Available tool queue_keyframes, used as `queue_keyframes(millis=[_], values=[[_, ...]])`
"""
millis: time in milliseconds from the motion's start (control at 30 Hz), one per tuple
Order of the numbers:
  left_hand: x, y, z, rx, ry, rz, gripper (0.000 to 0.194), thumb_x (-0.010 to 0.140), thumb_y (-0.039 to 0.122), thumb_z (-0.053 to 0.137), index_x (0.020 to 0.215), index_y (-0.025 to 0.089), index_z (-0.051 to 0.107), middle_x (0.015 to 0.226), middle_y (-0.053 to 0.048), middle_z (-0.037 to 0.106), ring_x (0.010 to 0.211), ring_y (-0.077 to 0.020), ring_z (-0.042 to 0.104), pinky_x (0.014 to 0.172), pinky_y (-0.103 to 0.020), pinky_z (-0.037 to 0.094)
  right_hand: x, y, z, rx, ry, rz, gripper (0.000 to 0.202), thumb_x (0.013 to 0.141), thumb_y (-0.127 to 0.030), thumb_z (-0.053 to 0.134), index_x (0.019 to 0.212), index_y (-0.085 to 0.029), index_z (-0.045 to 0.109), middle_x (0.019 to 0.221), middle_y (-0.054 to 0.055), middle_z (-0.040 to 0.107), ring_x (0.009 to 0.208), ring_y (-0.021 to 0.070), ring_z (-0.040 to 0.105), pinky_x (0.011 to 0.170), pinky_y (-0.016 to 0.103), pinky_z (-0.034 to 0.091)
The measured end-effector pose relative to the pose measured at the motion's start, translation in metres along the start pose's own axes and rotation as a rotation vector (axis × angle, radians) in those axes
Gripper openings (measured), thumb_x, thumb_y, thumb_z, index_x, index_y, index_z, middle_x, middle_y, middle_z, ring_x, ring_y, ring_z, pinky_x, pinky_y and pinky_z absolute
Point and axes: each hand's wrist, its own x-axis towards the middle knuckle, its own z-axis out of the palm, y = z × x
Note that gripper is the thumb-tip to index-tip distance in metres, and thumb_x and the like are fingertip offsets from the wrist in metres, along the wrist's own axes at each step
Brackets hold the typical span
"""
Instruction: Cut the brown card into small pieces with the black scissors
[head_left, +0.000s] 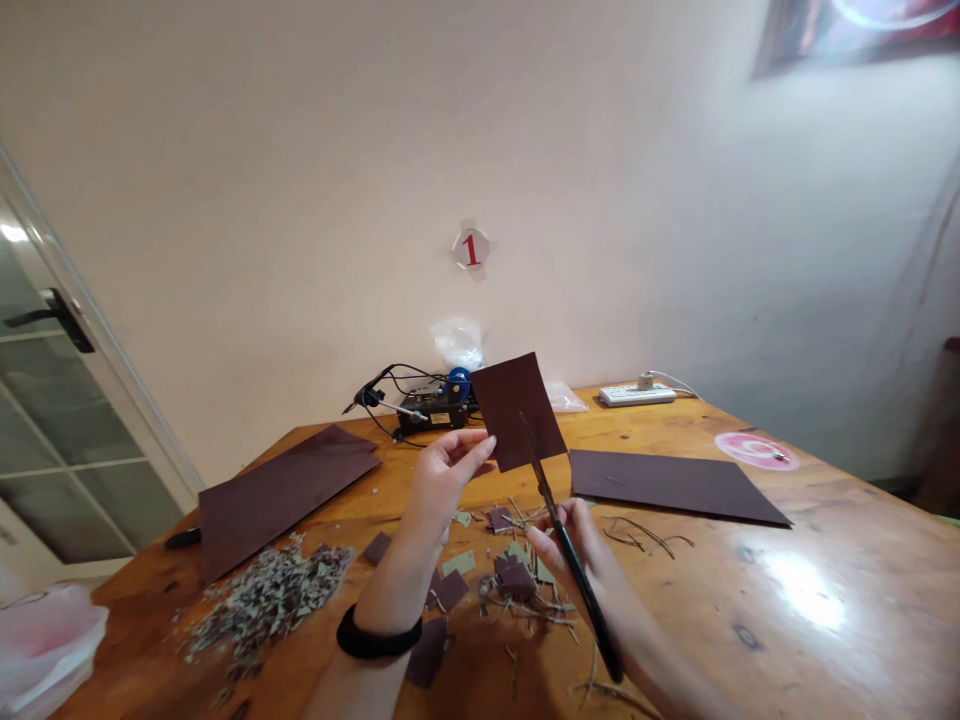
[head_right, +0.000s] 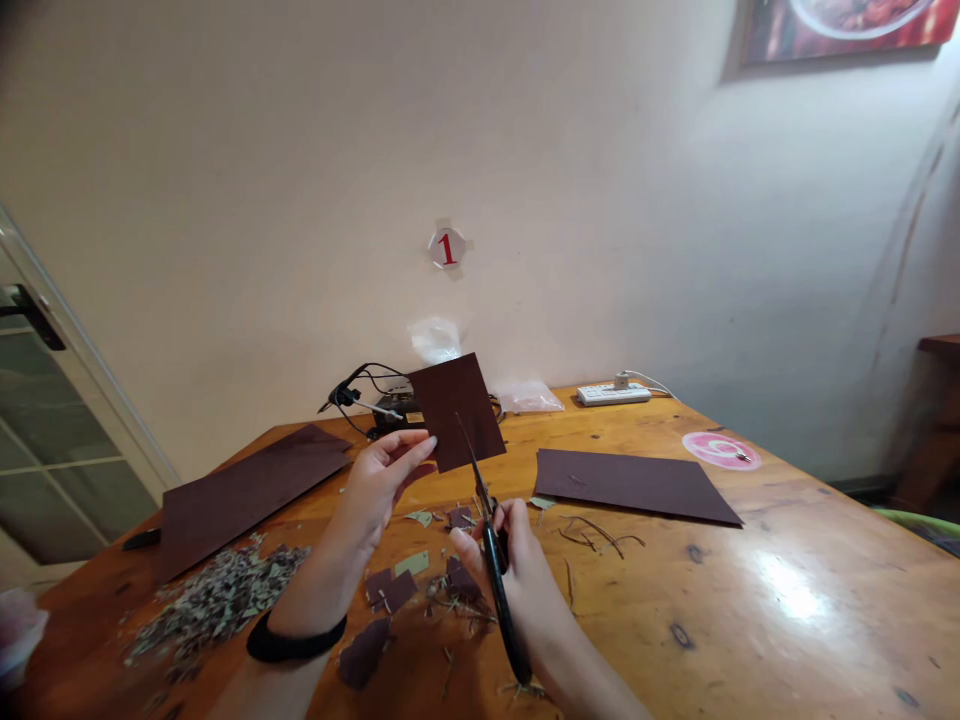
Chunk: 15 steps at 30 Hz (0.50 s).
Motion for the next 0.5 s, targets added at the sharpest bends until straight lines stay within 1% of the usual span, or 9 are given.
queue_keyframes(millis=[167,367,500], values=[[-0.0011,0.0001,0.0007,-0.023,-0.005,-0.005,0.029,0.054,0.032,0.085,0.074,0.016,0.072,0.070,0.001,0.070,0.064,-0.0089,0.063,0.065,-0.018,0.054,0.0014,0.0031,-0.0004,-0.002,-0.005,-0.009,0.037,0.079,-0.055,0.059,0.080,-0.025,0.037,0.077,-0.002,0.051,0.071,0.0176,0.050,0.065,0.028,0.043],[-0.0017,0.0013,0.0019,-0.017,-0.001,-0.011,0.030,0.053,0.033,0.086,0.072,0.016,0.071,0.070,0.001,0.070,0.065,-0.0093,0.064,0.066,-0.019,0.055,-0.0008,-0.0013,0.0004,-0.027,-0.004,0.014,0.037,0.079,-0.054,0.059,0.081,-0.025,0.036,0.078,-0.003,0.050,0.072,0.0170,0.049,0.067,0.028,0.043],[-0.0016,0.0018,0.0025,-0.023,-0.002,-0.018,0.031,0.051,0.033,0.086,0.072,0.016,0.071,0.070,0.001,0.070,0.063,-0.0095,0.064,0.064,-0.019,0.055,0.0000,-0.0016,0.0004,-0.020,0.004,0.016,0.036,0.079,-0.054,0.059,0.079,-0.025,0.035,0.076,-0.004,0.048,0.070,0.0166,0.048,0.066,0.027,0.042]])
